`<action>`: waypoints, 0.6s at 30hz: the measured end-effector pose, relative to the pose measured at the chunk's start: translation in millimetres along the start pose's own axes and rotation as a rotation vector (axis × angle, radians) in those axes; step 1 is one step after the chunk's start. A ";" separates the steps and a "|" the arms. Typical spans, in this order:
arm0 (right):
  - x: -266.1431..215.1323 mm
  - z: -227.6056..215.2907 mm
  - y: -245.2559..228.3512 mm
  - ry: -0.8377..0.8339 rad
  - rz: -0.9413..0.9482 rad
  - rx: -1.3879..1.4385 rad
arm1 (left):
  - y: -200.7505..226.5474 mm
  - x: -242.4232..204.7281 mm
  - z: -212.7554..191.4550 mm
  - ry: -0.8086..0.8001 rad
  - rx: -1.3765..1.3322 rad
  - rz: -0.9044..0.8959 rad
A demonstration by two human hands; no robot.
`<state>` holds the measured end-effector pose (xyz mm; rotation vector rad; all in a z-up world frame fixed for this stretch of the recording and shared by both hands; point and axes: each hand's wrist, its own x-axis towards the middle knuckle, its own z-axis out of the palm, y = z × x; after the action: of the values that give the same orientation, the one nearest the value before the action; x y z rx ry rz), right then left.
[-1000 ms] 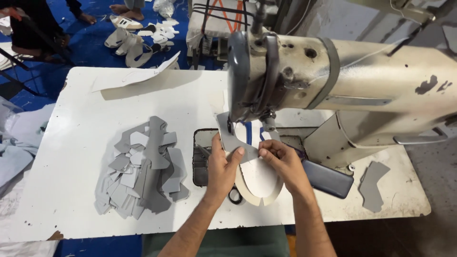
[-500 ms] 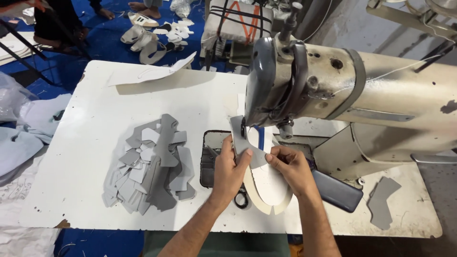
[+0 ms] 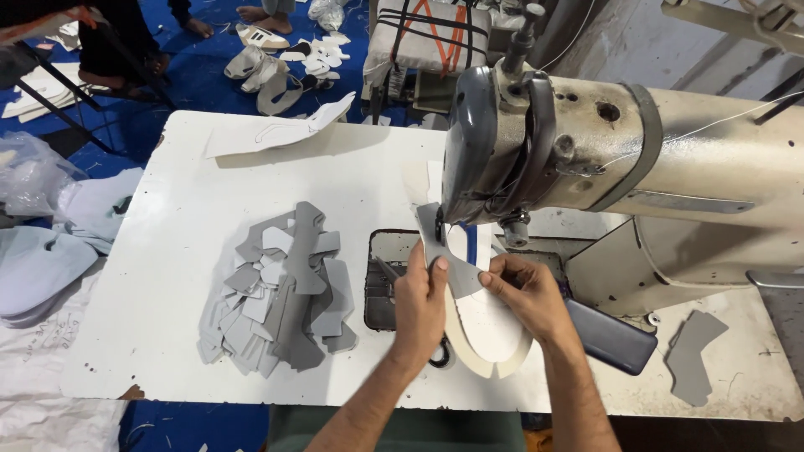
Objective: The person sews white and blue shoe parts together using a sewing machine, then uses scissors to cut the thread. They repeat this process with multiple shoe parts, stacking the finished pieces on the table.
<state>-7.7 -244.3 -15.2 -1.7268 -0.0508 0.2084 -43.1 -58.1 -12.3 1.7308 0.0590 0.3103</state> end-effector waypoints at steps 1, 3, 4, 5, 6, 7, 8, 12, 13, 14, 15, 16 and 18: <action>0.2 0.4 -2.0 -0.007 -0.001 -0.004 | 0.5 -1.3 0.7 0.019 -0.035 0.020; 1.3 0.8 -3.4 -0.015 -0.002 -0.009 | 2.5 -0.1 0.8 0.040 -0.071 0.040; 1.3 0.6 -2.7 -0.014 -0.012 -0.030 | 3.9 1.3 0.3 0.041 -0.037 0.001; 1.2 0.5 -1.8 -0.014 -0.023 -0.050 | 5.2 2.7 -0.3 0.041 -0.003 -0.038; -0.4 2.3 -1.5 -0.015 -0.022 -0.054 | 1.0 3.4 -0.8 0.044 -0.007 -0.039; -2.1 4.1 -1.4 0.005 -0.020 -0.067 | -2.9 4.0 -1.2 0.046 0.028 -0.032; -1.5 5.7 -2.2 0.027 -0.025 -0.080 | -6.5 7.1 -1.6 0.050 0.062 -0.018; -7.9 19.0 4.8 0.060 -0.014 -0.011 | -9.6 19.9 -11.4 0.030 0.047 0.067; -9.0 22.9 5.8 0.070 -0.034 0.016 | -8.8 25.5 -14.8 -0.025 0.033 0.046; -10.8 27.4 7.3 0.080 -0.052 0.044 | -8.3 30.1 -18.8 -0.081 0.020 0.023; -12.0 31.5 7.9 0.078 -0.052 0.042 | -7.0 34.1 -22.2 -0.079 0.019 0.022; -13.2 36.7 8.7 0.098 -0.077 0.059 | -5.6 38.3 -26.5 -0.123 0.018 0.012; -14.3 43.2 10.0 0.119 -0.103 0.079 | -4.3 45.1 -31.9 -0.169 0.021 0.004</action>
<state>-29.9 -206.1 -30.0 -1.6504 -0.0441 0.0310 -6.8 -17.1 -3.8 1.7721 -0.0644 0.1656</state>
